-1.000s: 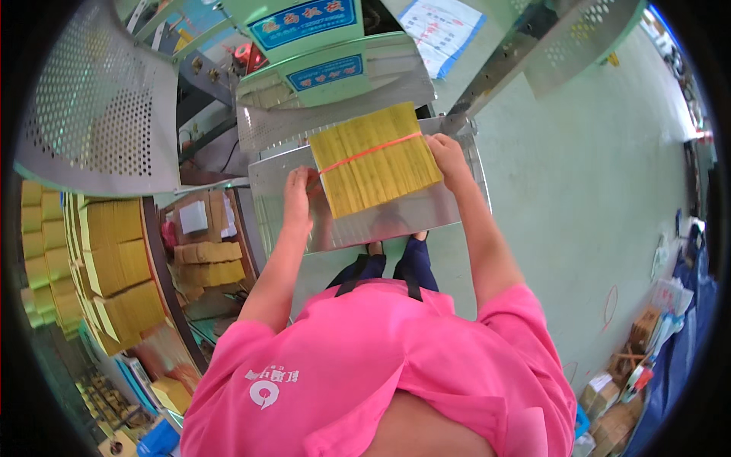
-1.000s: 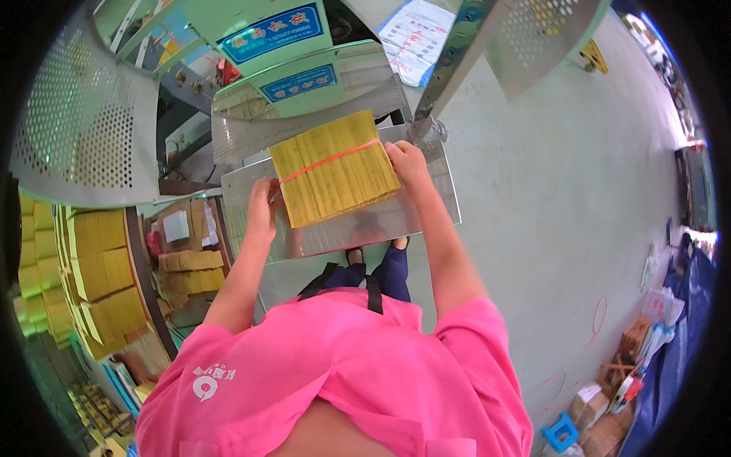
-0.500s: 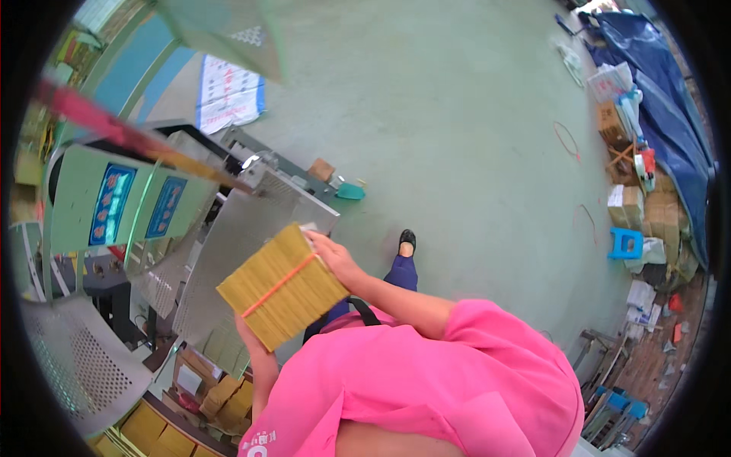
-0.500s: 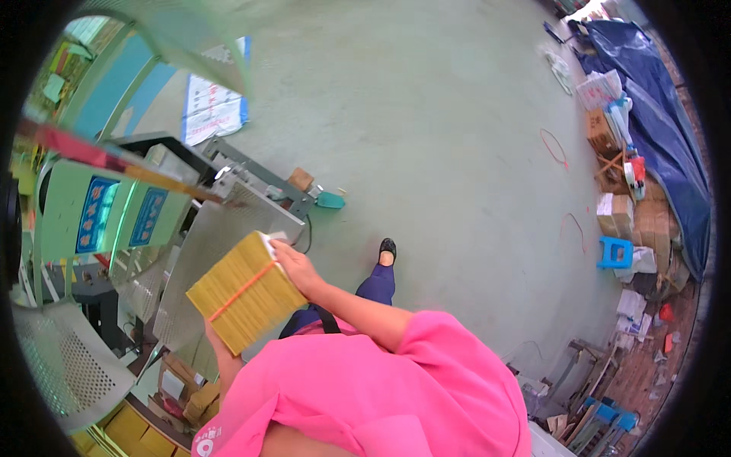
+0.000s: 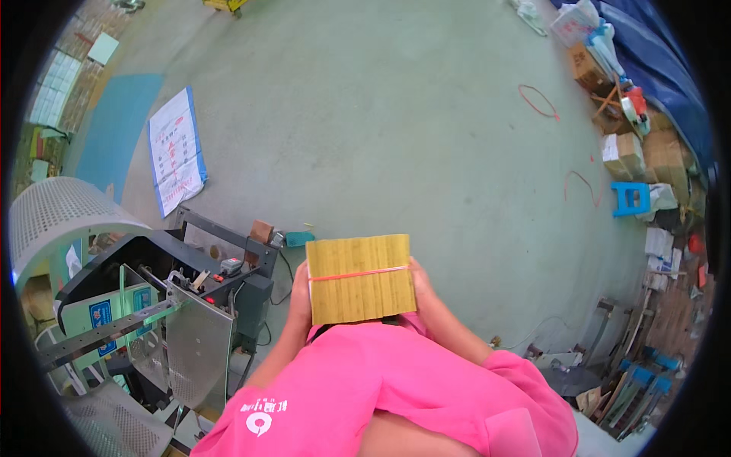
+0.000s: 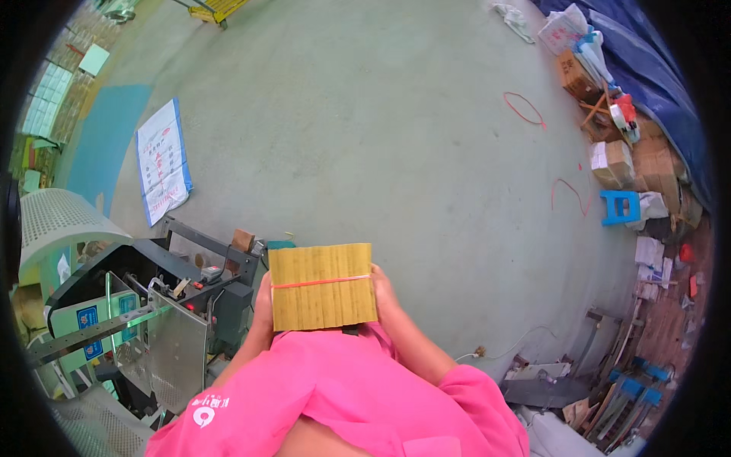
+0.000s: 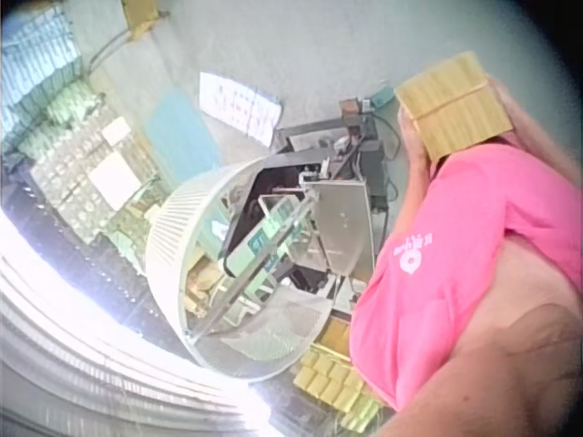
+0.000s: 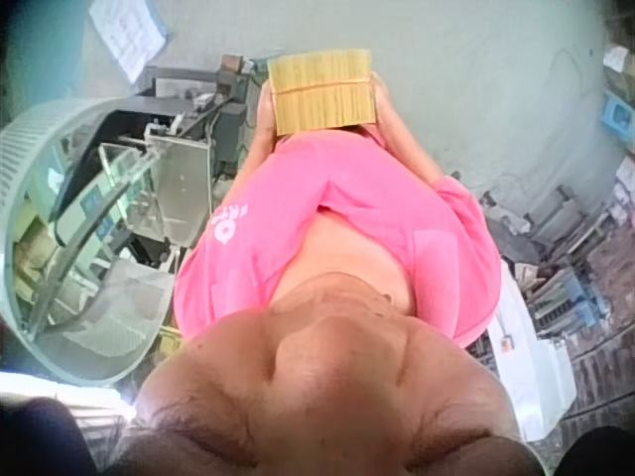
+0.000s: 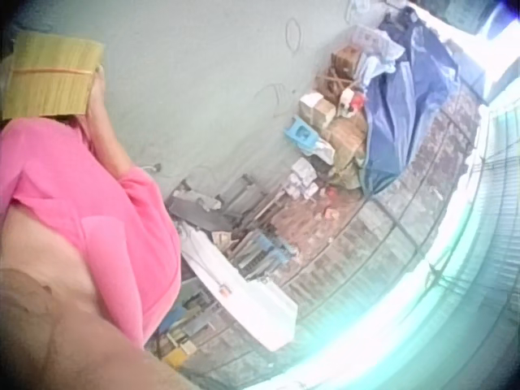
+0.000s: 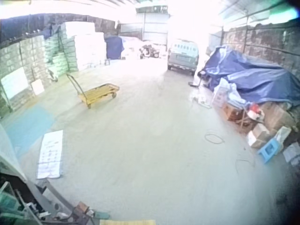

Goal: Package and weigh bundles of paper products using a strapping machine and an electronic scale.

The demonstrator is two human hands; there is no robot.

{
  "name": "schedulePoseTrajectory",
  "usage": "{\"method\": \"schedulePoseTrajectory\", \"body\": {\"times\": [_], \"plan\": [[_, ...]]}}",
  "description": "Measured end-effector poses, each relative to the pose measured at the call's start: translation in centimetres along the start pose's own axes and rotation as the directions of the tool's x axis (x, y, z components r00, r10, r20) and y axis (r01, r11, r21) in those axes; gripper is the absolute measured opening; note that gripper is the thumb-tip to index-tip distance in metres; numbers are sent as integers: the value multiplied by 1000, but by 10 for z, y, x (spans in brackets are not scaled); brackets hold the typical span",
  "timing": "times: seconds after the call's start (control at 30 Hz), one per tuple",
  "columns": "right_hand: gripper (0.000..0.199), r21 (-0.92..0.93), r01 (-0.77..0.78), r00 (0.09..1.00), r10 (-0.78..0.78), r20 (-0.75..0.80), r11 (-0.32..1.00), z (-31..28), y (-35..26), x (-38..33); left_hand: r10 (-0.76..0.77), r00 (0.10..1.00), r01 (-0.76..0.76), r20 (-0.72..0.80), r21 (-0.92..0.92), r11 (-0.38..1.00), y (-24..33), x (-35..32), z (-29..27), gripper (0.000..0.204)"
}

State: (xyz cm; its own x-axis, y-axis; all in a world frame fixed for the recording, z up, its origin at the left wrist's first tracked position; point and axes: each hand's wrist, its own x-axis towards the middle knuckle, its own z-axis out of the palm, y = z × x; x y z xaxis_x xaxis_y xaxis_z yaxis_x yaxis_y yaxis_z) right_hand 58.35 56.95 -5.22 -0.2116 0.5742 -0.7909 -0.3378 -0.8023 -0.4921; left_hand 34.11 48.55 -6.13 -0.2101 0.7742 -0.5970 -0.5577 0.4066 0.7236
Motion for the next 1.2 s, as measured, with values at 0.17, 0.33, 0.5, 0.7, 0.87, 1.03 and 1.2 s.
{"method": "schedulePoseTrajectory", "body": {"times": [0.17, 0.33, 0.5, 0.7, 0.87, 1.03, 1.2], "plan": [[34, 115, -68, 992, 80, -96, 991, -36, -50, 40, 72, 997, -69, -7, 220, 973, 35, 60, 69, 53], [33, 89, -111, 985, 122, -122, 990, -4, -103, 113, -240, 971, 239, -2, 69, 968, 70, 145, 91, 57], [33, 196, -63, 993, 81, -85, 979, 40, -154, 208, -258, 966, 252, 29, 128, 959, 95, 271, 89, 56], [34, 327, 50, 944, 62, -323, 944, 75, -199, 305, -483, 869, 457, 106, 199, 867, 165, 416, 132, 62], [31, 385, 85, 946, 46, -319, 919, 111, -267, 366, -492, 862, 446, 121, 277, 851, 203, 509, 161, 69], [31, 404, 156, 938, -7, -348, 901, 102, -340, 439, -475, 864, 380, 167, 401, 833, 242, 602, 233, 71], [33, 396, 148, 931, 7, -365, 906, 112, -427, 519, -416, 887, 332, 200, 351, 876, 265, 687, 281, 70]]}}
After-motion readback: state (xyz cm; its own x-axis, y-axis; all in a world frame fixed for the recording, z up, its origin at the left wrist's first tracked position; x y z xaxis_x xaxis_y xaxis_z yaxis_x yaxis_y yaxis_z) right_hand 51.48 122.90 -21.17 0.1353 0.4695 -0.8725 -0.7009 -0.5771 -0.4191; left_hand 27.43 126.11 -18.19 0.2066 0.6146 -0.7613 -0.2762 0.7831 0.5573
